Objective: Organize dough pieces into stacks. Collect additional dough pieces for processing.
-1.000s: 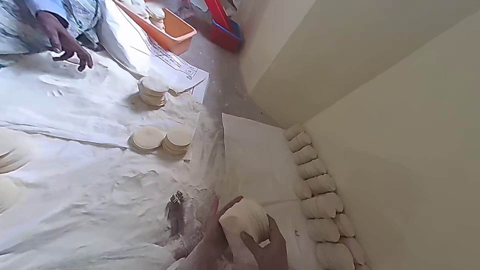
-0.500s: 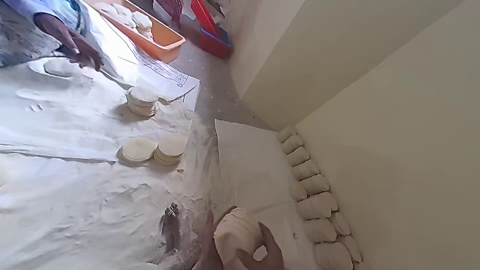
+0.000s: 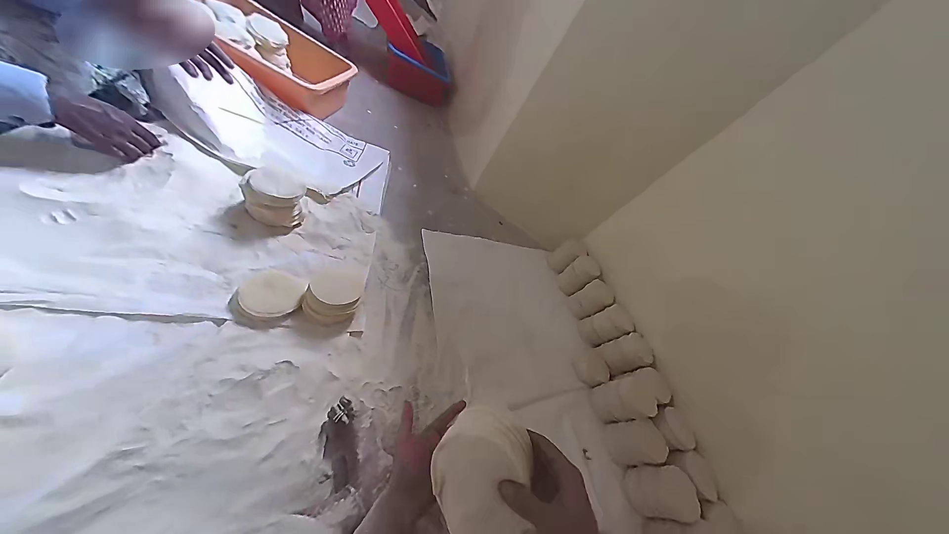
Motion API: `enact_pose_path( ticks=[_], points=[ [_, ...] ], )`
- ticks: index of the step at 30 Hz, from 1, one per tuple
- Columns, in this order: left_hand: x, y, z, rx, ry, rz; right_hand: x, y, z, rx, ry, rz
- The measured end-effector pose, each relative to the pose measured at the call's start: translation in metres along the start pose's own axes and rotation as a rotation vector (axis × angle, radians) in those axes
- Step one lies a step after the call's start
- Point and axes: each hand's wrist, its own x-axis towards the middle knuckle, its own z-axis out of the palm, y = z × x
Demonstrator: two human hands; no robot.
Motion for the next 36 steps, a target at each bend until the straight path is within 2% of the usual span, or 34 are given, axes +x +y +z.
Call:
enact_pose_path(
  ticks=[2,4,7,9,12,14,19,25,31,36],
  points=[
    [0.001,-0.008,-0.002,0.004,-0.016,-0.075,0.004,0.001,-0.012,0.181,-0.083,0.070],
    [-0.006,-0.016,0.007,-0.019,-0.030,-0.136,0.009,0.014,-0.025,0.300,-0.121,0.216],
    [-0.003,-0.018,0.003,-0.060,-0.185,-0.212,0.024,0.052,-0.049,0.369,-0.180,0.383],
    [-0.003,-0.021,-0.002,-0.012,-0.161,-0.242,0.026,0.074,-0.061,0.419,-0.218,0.433],
    [-0.010,-0.025,0.000,0.299,-0.058,-0.196,0.025,0.096,-0.070,0.492,-0.281,0.498],
    [-0.012,-0.024,0.007,0.546,-0.052,-0.196,0.026,0.107,-0.075,0.535,-0.288,0.528],
    [0.004,-0.046,0.017,0.810,0.042,-0.268,0.033,0.116,-0.091,0.519,-0.148,0.687],
    [0.042,-0.083,0.043,0.868,0.107,-0.306,0.055,0.134,-0.137,0.407,-0.178,0.668],
    [0.100,-0.119,0.064,0.976,-0.007,-0.310,0.075,0.151,-0.198,0.459,-0.116,0.611],
    [0.154,-0.148,0.100,1.164,0.102,-0.314,0.104,0.167,-0.233,0.516,-0.038,0.586]
  ],
)
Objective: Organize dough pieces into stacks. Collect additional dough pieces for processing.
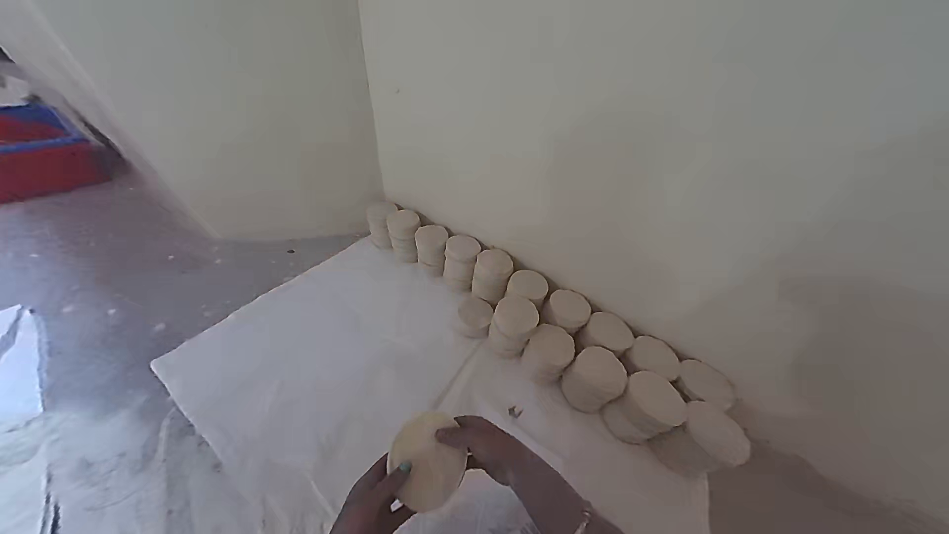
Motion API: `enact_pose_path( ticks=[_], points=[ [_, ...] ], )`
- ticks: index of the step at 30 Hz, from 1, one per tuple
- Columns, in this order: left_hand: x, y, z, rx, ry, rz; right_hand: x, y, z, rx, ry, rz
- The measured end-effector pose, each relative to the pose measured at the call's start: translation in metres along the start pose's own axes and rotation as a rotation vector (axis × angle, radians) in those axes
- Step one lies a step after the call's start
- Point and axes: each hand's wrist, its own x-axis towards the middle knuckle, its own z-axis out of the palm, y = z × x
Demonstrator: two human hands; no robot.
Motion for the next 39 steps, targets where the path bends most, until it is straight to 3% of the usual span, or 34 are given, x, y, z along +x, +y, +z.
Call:
enact_pose_path(
  ticks=[10,15,21,29,33,39],
  points=[
    [0.161,0.127,0.049,0.302,-0.175,-0.051,0.085,-0.067,-0.065,0.323,0.271,-0.233],
    [0.254,0.154,0.075,0.521,-0.301,-0.038,0.133,-0.071,-0.094,0.517,0.473,-0.295],
    [0.336,0.188,0.103,0.721,-0.472,0.027,0.188,-0.077,-0.095,0.738,0.723,-0.466],
    [0.392,0.192,0.142,0.896,-0.690,-0.048,0.219,-0.070,-0.092,0.922,0.890,-0.551],
    [0.403,0.180,0.147,0.842,-0.763,-0.059,0.220,-0.070,-0.087,0.956,0.952,-0.516],
    [0.396,0.164,0.152,0.775,-0.639,0.059,0.209,-0.078,-0.083,1.028,0.990,-0.409]
  ],
)
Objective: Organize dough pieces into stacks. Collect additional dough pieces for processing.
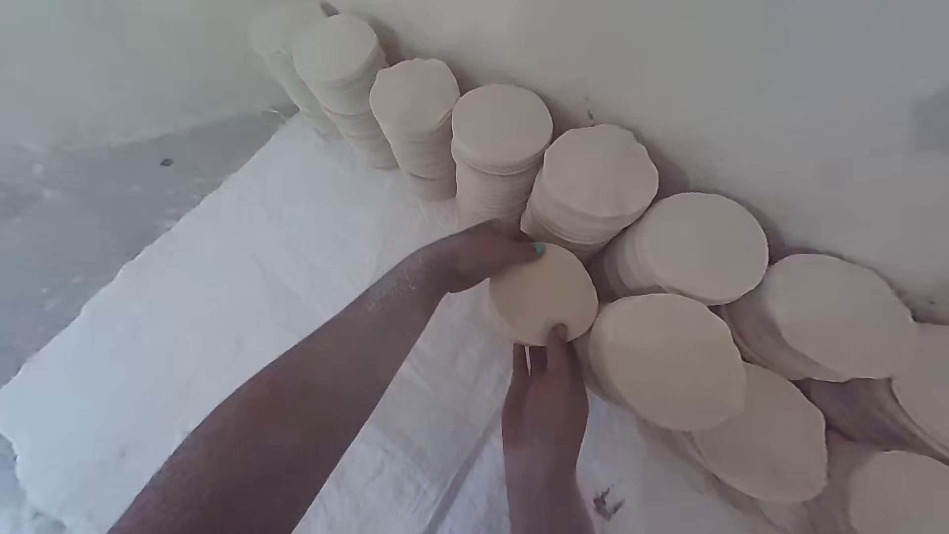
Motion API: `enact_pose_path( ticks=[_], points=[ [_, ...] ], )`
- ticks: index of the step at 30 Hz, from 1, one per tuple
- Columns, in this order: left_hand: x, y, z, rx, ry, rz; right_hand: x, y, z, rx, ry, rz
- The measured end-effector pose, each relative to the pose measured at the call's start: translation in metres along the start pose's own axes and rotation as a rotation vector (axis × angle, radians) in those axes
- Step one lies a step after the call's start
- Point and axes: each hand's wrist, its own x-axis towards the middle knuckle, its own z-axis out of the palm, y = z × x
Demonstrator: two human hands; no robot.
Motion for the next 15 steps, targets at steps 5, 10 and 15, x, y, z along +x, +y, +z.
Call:
enact_pose_path(
  ticks=[5,10,15],
  points=[
    [-0.002,-0.023,0.016,-0.023,0.237,0.102,-0.001,0.005,-0.002,-0.008,0.027,0.003],
    [0.002,-0.030,0.025,-0.177,0.380,0.018,0.001,0.004,-0.003,0.028,0.061,0.071],
    [-0.007,-0.027,0.036,-0.347,0.378,-0.168,0.003,0.001,-0.006,0.014,0.044,0.205]
  ],
)
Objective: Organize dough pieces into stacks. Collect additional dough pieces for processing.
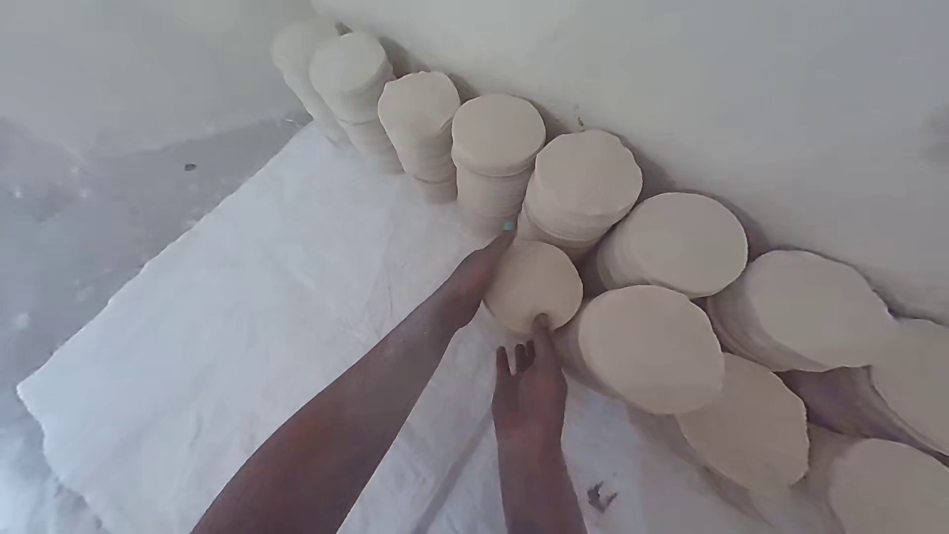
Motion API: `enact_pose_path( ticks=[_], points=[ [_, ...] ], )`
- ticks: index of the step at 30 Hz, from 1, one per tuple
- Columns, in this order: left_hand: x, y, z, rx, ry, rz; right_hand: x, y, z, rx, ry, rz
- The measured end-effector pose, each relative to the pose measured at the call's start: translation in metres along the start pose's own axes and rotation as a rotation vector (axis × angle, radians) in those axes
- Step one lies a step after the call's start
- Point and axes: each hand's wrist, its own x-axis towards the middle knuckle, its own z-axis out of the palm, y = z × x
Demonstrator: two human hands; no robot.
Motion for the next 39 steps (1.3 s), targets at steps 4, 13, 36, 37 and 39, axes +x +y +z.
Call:
enact_pose_path(
  ticks=[4,13,36,37,39],
  points=[
    [0.000,0.001,0.005,-0.079,-0.039,0.012,0.002,-0.004,-0.001,0.011,-0.139,0.043],
    [0.006,-0.007,-0.003,-0.103,-0.100,0.061,0.002,0.003,0.000,-0.120,-0.162,0.021],
    [-0.467,-0.324,-0.144,0.996,0.909,-0.030,-0.057,0.193,-0.095,-1.768,-0.944,-1.108],
    [-0.477,-0.329,-0.137,0.915,1.008,-0.023,-0.097,0.219,-0.120,-1.740,-1.262,-1.068],
    [-0.495,-0.335,-0.123,0.781,1.097,-0.003,-0.176,0.246,-0.158,-1.573,-1.866,-0.630]
  ],
)
